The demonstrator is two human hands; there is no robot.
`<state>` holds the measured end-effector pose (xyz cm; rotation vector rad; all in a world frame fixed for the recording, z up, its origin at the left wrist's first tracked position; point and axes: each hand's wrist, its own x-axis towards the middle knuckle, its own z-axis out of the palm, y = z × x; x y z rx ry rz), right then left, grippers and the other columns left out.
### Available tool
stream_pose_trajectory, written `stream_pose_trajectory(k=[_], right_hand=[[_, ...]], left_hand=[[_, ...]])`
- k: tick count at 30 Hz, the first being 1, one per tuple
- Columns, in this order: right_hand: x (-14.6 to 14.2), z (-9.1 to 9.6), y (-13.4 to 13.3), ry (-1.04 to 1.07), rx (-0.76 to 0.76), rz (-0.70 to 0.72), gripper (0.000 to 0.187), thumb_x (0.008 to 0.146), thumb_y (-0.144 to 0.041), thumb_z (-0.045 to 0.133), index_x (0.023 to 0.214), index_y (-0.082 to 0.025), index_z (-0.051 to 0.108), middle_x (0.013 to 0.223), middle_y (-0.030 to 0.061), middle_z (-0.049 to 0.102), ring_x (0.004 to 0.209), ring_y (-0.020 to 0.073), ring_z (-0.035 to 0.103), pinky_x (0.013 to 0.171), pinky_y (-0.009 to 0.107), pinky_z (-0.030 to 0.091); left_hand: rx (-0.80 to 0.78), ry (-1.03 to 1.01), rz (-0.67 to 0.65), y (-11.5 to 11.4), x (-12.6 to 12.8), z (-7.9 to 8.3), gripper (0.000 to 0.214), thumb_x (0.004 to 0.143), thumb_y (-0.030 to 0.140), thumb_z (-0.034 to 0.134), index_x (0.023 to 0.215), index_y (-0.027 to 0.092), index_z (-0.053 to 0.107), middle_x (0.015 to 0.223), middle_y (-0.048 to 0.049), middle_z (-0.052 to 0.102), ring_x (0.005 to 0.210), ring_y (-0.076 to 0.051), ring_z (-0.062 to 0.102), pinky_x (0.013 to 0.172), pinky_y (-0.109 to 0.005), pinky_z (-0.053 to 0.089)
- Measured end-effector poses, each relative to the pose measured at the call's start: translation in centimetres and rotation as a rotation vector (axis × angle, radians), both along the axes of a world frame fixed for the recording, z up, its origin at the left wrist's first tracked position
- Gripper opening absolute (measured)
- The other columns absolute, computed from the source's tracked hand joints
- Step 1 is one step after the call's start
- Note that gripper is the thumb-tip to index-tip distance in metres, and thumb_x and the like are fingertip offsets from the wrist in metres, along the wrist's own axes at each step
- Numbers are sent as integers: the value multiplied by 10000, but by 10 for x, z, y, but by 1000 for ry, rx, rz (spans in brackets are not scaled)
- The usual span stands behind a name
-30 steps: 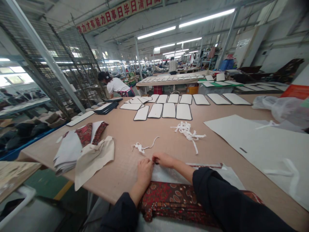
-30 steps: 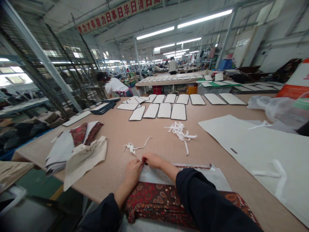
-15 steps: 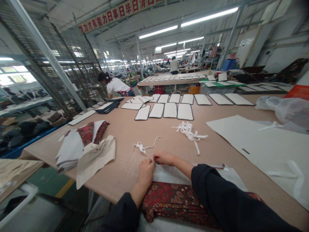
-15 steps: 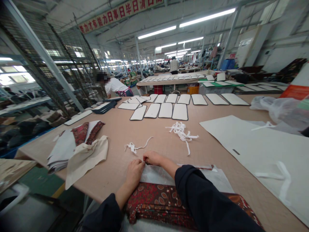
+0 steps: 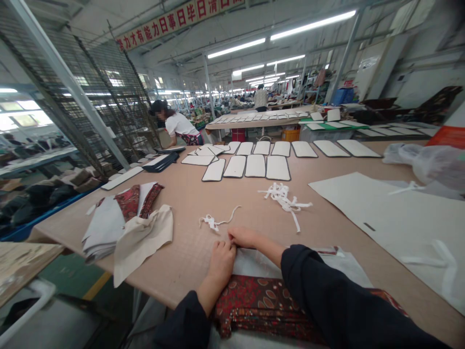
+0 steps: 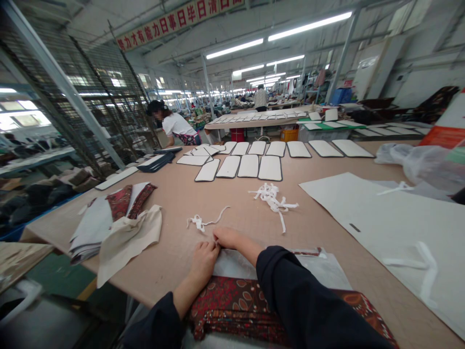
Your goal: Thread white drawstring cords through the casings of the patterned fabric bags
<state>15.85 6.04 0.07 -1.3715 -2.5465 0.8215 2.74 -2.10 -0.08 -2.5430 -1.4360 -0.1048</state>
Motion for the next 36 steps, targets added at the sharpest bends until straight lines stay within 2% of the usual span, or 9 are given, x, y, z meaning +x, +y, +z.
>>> stream_pose_trajectory(k=[8, 13, 19, 22, 25, 28, 30, 33, 36], right_hand=[[11, -5, -8, 69, -42, -133, 108, 755, -153, 508, 837, -144, 580, 753, 3, 612, 602, 83, 514, 534, 176, 345], [1, -1, -8, 26, -12, -175, 65, 686, -127, 571, 745, -139, 596, 769, 36, 619, 700, 136, 527, 597, 217, 354], [0, 3, -22, 18, 82, -230, 218, 769, -67, 412, 887, -126, 584, 938, 95, 603, 841, 164, 526, 714, 241, 364], [22, 0, -42, -4, 192, -153, 206, 802, -97, 403, 874, -142, 591, 950, 92, 591, 904, 176, 509, 762, 244, 357], [64, -2, -65, -118, 251, -88, 210, 816, -120, 397, 856, -154, 600, 917, 93, 595, 906, 193, 508, 761, 262, 358], [109, 0, -77, -197, 199, -194, 189, 783, -125, 437, 877, -154, 598, 924, 92, 602, 884, 191, 525, 728, 258, 360], [130, 4, -78, -217, 88, -285, 154, 744, -164, 501, 861, -156, 601, 891, 80, 618, 826, 182, 544, 673, 244, 360], [142, 15, -77, -250, -40, -331, 126, 688, -196, 559, 793, -151, 611, 814, 72, 637, 726, 172, 554, 582, 230, 337], [142, 30, -85, -231, -4, -292, 108, 681, -167, 530, 745, -147, 614, 797, 75, 637, 701, 161, 546, 558, 226, 319]], left_hand=[[-53, -29, 32, 0, 0, 3, 178, 863, 172, 432, 926, 203, 596, 893, -59, 549, 838, -201, 472, 770, -348, 333], [-55, -67, 12, -1, 1, 8, 210, 864, 144, 409, 953, 193, 593, 910, -63, 556, 852, -207, 468, 784, -357, 332], [-34, -91, -77, 2, 1, 8, 190, 862, 114, 413, 915, 172, 587, 988, -48, 567, 968, -196, 456, 927, -375, 272], [-52, -97, -66, 5, 1, 6, 194, 862, 107, 404, 878, 174, 585, 924, -34, 582, 926, -183, 478, 941, -382, 262], [-97, -116, -28, 10, 0, 8, 196, 849, 108, 408, 857, 181, 589, 906, -36, 585, 899, -179, 495, 907, -369, 292], [-170, -127, 12, 16, 1, 14, 179, 832, 139, 433, 830, 180, 607, 902, -47, 591, 889, -180, 509, 880, -359, 309], [-198, -114, 18, 20, 5, 19, 159, 827, 191, 462, 812, 174, 620, 889, -58, 599, 887, -193, 514, 879, -375, 308], [-184, -122, -39, 22, 18, 23, 148, 814, 255, 514, 893, 189, 620, 951, -67, 599, 953, -220, 497, 922, -423, 274], [-183, -177, -137, 18, 29, 27, 195, 820, 255, 524, 1002, 238, 590, 1022, -43, 590, 1028, -208, 465, 993, -456, 181]])
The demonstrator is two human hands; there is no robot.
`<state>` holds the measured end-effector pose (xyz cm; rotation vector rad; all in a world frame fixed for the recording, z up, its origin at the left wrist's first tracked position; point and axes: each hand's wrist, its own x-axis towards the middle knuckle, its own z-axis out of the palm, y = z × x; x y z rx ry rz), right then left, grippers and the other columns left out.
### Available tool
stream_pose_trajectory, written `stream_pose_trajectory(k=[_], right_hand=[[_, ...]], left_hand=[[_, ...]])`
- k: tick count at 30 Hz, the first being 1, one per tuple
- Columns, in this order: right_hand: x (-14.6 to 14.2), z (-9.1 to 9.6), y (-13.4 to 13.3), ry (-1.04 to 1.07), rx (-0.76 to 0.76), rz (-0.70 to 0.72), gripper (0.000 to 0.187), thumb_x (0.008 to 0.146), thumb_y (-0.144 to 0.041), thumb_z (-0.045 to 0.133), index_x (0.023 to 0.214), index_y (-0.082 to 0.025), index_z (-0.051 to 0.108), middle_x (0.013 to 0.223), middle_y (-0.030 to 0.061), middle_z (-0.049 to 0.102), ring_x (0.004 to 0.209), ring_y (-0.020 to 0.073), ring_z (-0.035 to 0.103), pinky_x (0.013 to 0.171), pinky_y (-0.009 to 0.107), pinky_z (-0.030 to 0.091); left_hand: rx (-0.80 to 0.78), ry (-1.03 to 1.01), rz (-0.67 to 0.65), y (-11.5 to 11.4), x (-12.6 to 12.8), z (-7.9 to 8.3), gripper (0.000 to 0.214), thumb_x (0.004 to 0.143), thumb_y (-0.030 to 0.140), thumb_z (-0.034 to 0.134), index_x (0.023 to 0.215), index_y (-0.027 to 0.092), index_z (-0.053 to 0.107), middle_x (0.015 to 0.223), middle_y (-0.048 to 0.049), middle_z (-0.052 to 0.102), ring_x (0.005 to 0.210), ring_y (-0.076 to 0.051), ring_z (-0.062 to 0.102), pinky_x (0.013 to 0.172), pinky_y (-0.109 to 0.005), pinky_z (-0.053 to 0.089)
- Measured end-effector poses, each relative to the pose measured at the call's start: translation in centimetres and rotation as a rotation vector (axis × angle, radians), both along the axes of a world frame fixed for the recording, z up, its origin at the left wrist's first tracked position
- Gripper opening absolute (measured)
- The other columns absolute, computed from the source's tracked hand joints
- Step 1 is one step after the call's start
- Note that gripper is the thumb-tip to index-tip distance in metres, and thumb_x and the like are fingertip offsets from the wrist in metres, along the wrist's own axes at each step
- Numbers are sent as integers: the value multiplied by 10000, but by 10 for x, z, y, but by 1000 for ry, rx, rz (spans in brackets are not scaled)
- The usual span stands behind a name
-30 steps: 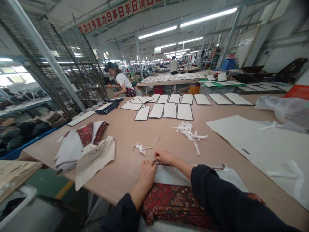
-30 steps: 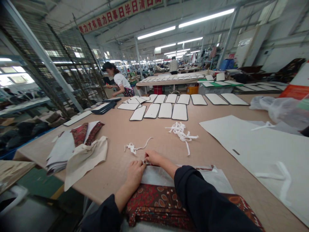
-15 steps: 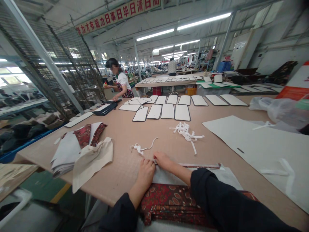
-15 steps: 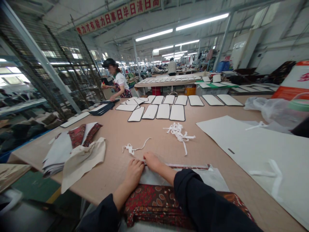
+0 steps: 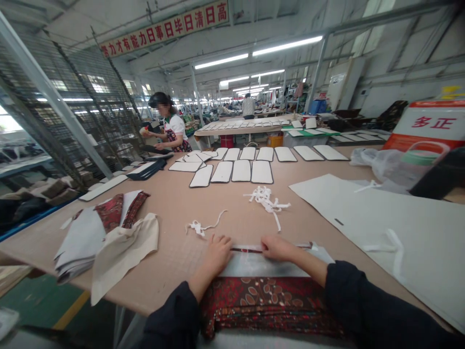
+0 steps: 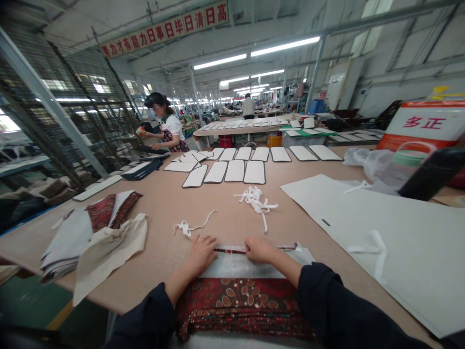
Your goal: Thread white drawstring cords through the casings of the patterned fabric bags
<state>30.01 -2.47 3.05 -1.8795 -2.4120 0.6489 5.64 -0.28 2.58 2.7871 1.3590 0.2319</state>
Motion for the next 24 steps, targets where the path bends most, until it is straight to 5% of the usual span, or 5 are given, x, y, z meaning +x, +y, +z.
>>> stream_pose_trajectory(k=[7, 12, 17, 21, 24], right_hand=[[27, 41, -28, 120, -236, 245, 289, 785, -397, 468, 876, -169, 622, 832, 69, 641, 717, 177, 564, 576, 248, 369], [23, 36, -21, 123, -289, 136, 313, 851, -345, 370, 899, -161, 619, 791, 85, 651, 632, 168, 597, 598, 269, 415], [-6, 6, -10, 19, 61, 94, 199, 765, -184, 500, 911, -160, 634, 967, 123, 630, 904, 228, 572, 749, 289, 410], [-18, -13, -6, -61, 138, 30, 182, 748, -143, 501, 882, -147, 623, 976, 125, 612, 948, 233, 543, 758, 281, 409], [-18, -19, -3, -77, 114, -10, 173, 772, -179, 481, 868, -138, 619, 947, 136, 617, 913, 233, 555, 743, 282, 411]], left_hand=[[-153, -25, -216, -39, -12, 45, 132, 827, 273, 522, 817, 278, 653, 815, 17, 620, 871, -145, 512, 999, -377, 174], [-297, 190, -416, -75, -15, 73, 140, 789, 241, 539, 739, 277, 664, 720, 12, 631, 752, -150, 536, 794, -302, 342], [-435, 301, -373, -75, -7, 71, 79, 702, 310, 630, 679, 249, 676, 591, 22, 626, 590, -135, 536, 666, -256, 386], [-706, 127, -258, -50, 6, 64, 136, 729, 314, 603, 807, 240, 687, 649, 38, 650, 569, -100, 548, 559, -177, 381], [-577, 1, -177, -30, 23, 49, 168, 770, 243, 550, 890, 239, 668, 824, 24, 665, 751, -122, 578, 672, -181, 406]])
